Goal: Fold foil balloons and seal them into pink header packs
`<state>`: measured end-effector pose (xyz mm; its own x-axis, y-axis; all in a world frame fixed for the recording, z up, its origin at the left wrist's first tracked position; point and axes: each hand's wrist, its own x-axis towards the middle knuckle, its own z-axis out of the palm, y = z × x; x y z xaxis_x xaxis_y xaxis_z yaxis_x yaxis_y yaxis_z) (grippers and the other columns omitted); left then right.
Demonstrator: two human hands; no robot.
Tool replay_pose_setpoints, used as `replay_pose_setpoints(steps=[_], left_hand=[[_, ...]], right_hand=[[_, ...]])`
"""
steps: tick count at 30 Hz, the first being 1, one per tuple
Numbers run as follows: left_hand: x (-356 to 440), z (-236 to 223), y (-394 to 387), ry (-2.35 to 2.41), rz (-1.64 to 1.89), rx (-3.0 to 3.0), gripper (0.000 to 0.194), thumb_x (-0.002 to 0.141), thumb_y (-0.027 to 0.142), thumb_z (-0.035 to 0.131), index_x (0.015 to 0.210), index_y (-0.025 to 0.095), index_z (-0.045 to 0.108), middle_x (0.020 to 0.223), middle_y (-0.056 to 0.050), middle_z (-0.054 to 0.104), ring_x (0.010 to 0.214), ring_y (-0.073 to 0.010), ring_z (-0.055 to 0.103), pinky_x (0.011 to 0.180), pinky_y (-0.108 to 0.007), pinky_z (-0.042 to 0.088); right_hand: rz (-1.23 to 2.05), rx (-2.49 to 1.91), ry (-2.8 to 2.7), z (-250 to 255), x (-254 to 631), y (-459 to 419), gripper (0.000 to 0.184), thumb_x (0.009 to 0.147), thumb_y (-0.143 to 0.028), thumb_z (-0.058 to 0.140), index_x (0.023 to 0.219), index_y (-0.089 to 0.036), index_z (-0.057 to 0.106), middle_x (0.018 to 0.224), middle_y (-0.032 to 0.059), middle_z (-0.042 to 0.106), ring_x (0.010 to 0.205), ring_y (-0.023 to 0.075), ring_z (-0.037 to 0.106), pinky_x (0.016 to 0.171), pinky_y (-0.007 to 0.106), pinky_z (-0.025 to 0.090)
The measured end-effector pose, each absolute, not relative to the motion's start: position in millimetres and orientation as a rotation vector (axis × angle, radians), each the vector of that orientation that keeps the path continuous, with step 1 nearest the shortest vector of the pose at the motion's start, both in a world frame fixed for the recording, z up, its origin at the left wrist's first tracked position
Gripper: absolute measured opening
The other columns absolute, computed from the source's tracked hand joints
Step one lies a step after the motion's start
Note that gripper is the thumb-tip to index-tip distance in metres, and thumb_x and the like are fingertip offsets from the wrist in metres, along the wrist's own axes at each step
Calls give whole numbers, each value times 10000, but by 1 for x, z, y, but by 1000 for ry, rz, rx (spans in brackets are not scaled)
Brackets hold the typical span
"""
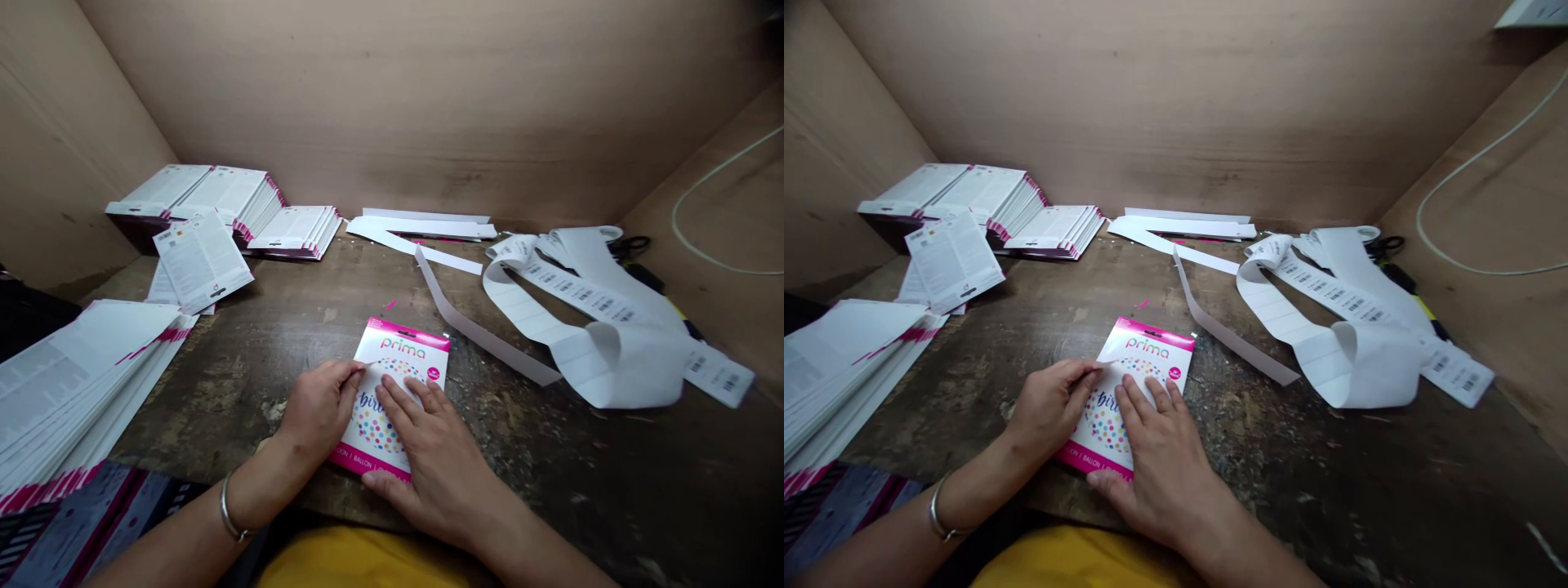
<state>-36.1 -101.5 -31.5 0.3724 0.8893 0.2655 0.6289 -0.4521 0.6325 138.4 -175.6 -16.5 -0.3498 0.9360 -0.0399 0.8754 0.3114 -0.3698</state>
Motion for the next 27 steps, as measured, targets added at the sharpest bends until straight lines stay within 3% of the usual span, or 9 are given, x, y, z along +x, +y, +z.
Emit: replay_pose_setpoints(steps=[4, 12, 18, 21, 27], left_hand=[[-34, -34, -104, 1287, 784, 2290, 201, 898, 215, 471, 985, 190, 651, 939, -46, 695, 852, -176, 640, 783, -289, 488], [-32, -19, -96, 1256, 543, 2402, 205, 888, 215, 481, 965, 211, 671, 899, -27, 705, 795, -170, 652, 726, -272, 479], [-28, -4, -88, 1248, 339, 2421, 211, 892, 244, 478, 877, 224, 688, 841, -8, 714, 752, -173, 653, 666, -266, 447], [-27, -4, -88, 1261, 334, 2445, 219, 897, 272, 477, 879, 230, 690, 839, -7, 715, 752, -176, 653, 664, -266, 444], [-26, -13, -96, 1280, 340, 2558, 239, 906, 272, 453, 853, 199, 674, 794, -32, 690, 699, -175, 643, 636, -271, 460]], right_hand=[[504, -1624, -2390, -14, 121, -165, 861, 769, -673, 484, 1432, -154, 305, 1480, 112, 316, 1348, 356, 250, 1131, 511, 158], [425, -1573, -2413, -26, 107, -171, 767, 850, -541, 463, 1418, -50, 303, 1449, 194, 340, 1365, 374, 187, 1139, 506, 139], [371, -1565, -2382, -33, 105, -173, 813, 821, -546, 527, 1420, -47, 297, 1456, 227, 302, 1364, 380, 190, 1110, 491, 254], [290, -1534, -2401, -34, 103, -174, 812, 802, -525, 577, 1390, -14, 347, 1426, 238, 354, 1345, 373, 254, 1109, 474, 266], [102, -1577, -2335, -35, 98, -178, 672, 767, -488, 643, 1262, -47, 535, 1246, 206, 573, 1164, 343, 510, 1031, 483, 366]])
